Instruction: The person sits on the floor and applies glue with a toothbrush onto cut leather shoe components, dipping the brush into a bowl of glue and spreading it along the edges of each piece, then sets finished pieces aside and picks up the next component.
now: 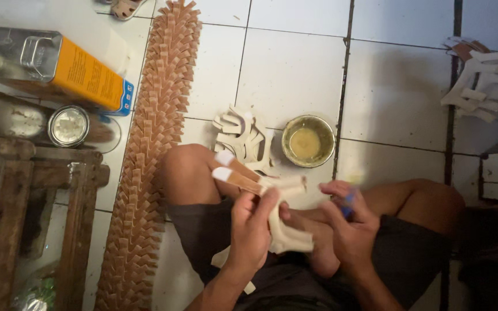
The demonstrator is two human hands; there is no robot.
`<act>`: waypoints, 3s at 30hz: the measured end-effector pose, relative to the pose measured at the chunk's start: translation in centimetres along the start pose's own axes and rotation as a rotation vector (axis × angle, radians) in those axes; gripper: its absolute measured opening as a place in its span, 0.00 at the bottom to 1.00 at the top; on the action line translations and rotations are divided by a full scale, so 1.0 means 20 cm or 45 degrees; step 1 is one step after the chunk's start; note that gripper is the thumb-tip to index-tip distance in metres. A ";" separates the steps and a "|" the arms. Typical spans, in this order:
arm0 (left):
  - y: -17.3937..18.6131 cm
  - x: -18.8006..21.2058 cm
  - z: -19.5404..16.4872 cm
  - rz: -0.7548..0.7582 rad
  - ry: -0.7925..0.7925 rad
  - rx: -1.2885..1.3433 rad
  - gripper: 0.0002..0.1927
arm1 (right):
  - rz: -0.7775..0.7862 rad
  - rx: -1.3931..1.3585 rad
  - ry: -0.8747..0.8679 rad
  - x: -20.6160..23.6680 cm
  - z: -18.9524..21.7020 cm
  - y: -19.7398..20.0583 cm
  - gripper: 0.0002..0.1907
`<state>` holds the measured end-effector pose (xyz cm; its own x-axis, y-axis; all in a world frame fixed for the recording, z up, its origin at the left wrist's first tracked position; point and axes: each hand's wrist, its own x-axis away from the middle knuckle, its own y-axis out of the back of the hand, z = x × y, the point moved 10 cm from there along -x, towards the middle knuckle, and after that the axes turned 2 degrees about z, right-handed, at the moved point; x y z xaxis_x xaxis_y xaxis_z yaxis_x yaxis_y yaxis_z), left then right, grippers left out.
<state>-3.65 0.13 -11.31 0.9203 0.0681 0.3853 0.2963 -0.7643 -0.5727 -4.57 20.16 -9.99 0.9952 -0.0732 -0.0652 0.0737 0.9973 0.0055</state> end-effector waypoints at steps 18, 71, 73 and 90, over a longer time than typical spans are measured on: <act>-0.07 -0.03 -0.09 -0.100 -0.097 0.395 0.14 | -0.038 -0.150 -0.520 0.14 -0.34 0.00 0.05; -0.11 0.03 -0.14 0.382 0.075 0.195 0.18 | -0.014 -0.386 -0.573 0.12 -0.35 0.04 0.05; -0.11 0.03 -0.15 0.368 0.055 0.183 0.16 | -0.054 -0.496 -0.573 0.13 -0.37 0.03 0.05; 0.27 -0.07 -0.10 -0.297 -0.054 0.121 0.11 | 0.415 1.451 0.232 -0.63 -0.37 -0.15 0.12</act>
<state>-3.89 -5.37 -13.50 0.8336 0.2637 0.4853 0.5225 -0.6615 -0.5380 -17.80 18.14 -16.62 0.9606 0.2755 -0.0362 -0.0739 0.3789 0.9225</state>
